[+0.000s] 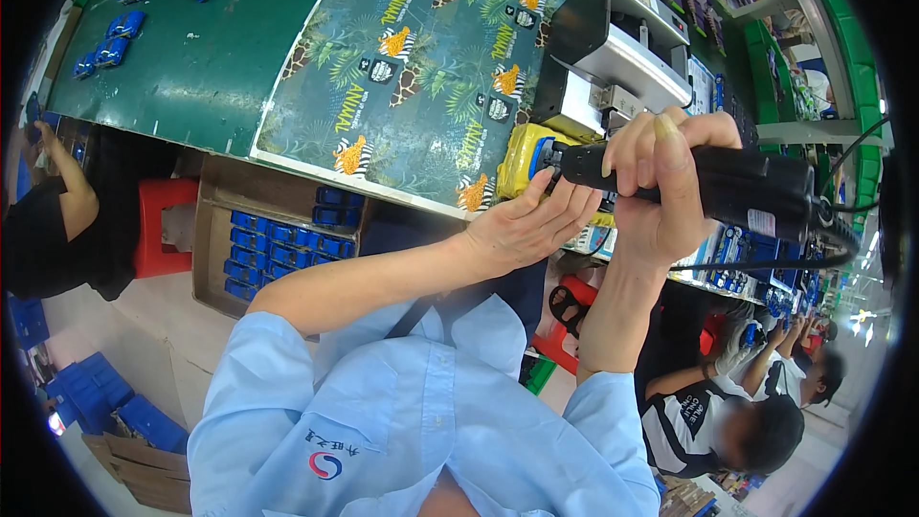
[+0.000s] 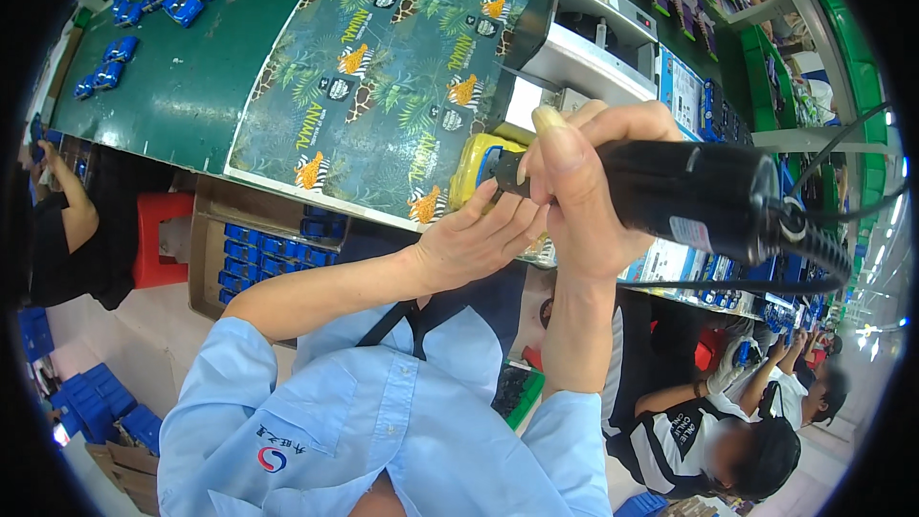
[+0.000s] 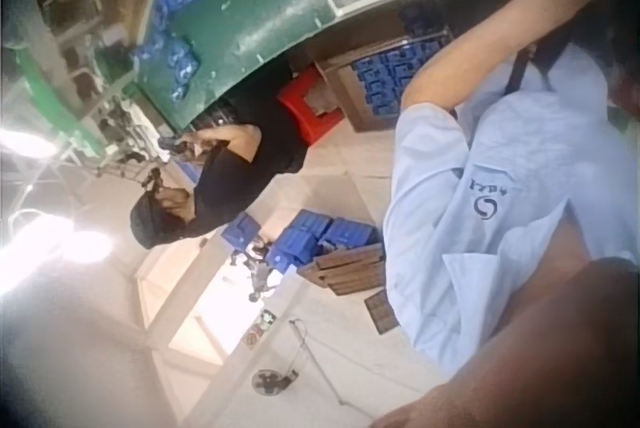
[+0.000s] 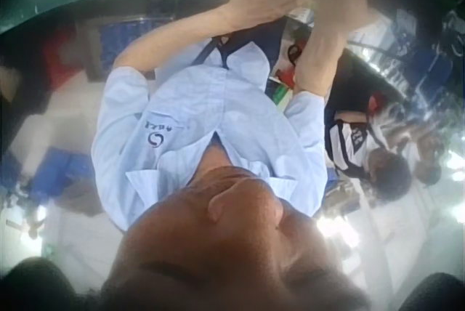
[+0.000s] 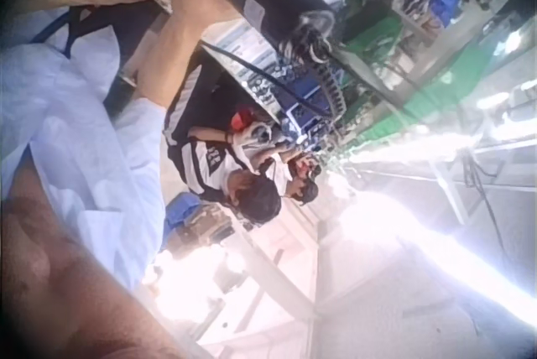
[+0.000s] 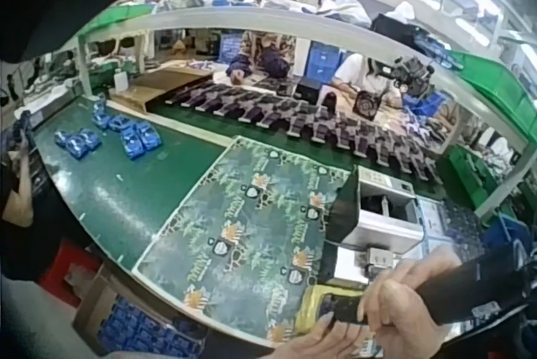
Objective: Assembling small electronic devices using an electric screwdriver on a factory production line.
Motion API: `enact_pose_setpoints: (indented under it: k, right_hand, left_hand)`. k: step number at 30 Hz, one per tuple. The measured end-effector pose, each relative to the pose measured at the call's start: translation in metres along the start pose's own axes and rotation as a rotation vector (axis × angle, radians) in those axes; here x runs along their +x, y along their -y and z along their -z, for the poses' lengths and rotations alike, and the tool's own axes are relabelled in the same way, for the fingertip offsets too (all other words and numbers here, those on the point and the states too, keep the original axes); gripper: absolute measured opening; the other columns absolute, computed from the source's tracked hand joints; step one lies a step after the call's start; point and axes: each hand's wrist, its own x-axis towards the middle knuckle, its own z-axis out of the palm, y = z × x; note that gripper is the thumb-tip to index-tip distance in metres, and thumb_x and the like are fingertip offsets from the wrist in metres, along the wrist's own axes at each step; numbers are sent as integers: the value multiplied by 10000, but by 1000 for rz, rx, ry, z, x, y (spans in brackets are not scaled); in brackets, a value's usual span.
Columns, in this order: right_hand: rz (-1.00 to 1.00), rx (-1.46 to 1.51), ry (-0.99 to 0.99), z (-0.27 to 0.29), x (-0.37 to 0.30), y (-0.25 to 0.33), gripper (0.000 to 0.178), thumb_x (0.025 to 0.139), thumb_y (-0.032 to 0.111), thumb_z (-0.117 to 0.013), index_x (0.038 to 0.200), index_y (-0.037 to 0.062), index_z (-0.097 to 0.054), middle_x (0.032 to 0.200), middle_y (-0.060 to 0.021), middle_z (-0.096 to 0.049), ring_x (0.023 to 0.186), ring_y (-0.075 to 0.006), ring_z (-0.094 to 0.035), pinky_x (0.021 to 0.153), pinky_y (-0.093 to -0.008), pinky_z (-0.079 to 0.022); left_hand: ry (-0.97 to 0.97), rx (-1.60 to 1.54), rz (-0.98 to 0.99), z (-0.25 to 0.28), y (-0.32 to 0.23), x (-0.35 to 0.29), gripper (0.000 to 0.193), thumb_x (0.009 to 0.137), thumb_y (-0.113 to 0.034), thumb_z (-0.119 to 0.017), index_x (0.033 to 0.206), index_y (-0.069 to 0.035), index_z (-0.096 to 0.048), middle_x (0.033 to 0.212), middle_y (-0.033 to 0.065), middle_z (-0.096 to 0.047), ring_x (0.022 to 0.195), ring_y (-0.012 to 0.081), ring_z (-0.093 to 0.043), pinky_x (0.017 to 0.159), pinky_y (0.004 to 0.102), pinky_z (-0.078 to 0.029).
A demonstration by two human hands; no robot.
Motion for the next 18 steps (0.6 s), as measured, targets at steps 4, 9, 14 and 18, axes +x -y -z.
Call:
enact_pose_setpoints:
  k: [4, 9, 14, 18]
  right_hand:
    - [-37, -137, 48, -5, -6, -10, 253, 796, -121, -694, 815, 21, -485, 636, -85, -560, 482, -127, -502, 502, -251, -438]
    - [-9, -114, 128, -8, -10, -12, 269, 796, -95, -698, 841, 26, -463, 658, -96, -564, 534, -157, -524, 536, -308, -457]
    - [-65, 63, 196, 8, -2, -14, 193, 865, -36, -624, 910, 24, -446, 665, -98, -541, 506, -161, -499, 526, -333, -462]
    - [-20, 49, 229, 8, -2, -15, 192, 868, -36, -623, 907, 26, -445, 671, -105, -543, 500, -162, -499, 523, -335, -459]
  left_hand:
    - [32, 7, -14, 3, 4, -4, 354, 896, -307, -549, 1205, -137, -584, 1208, 36, -567, 1193, 209, -512, 1104, 447, -329]
    - [-15, -76, 3, 2, 5, -4, 371, 914, -319, -517, 1232, -138, -574, 1223, 16, -568, 1199, 192, -496, 1099, 427, -350]
    - [6, -73, -8, 3, 8, -1, 315, 907, -344, -538, 1169, -173, -577, 1085, -15, -548, 1114, 161, -494, 1074, 412, -353]
    - [11, -95, -15, 3, 9, -1, 293, 901, -331, -543, 1150, -178, -565, 1054, -17, -530, 1094, 161, -489, 1072, 410, -350]
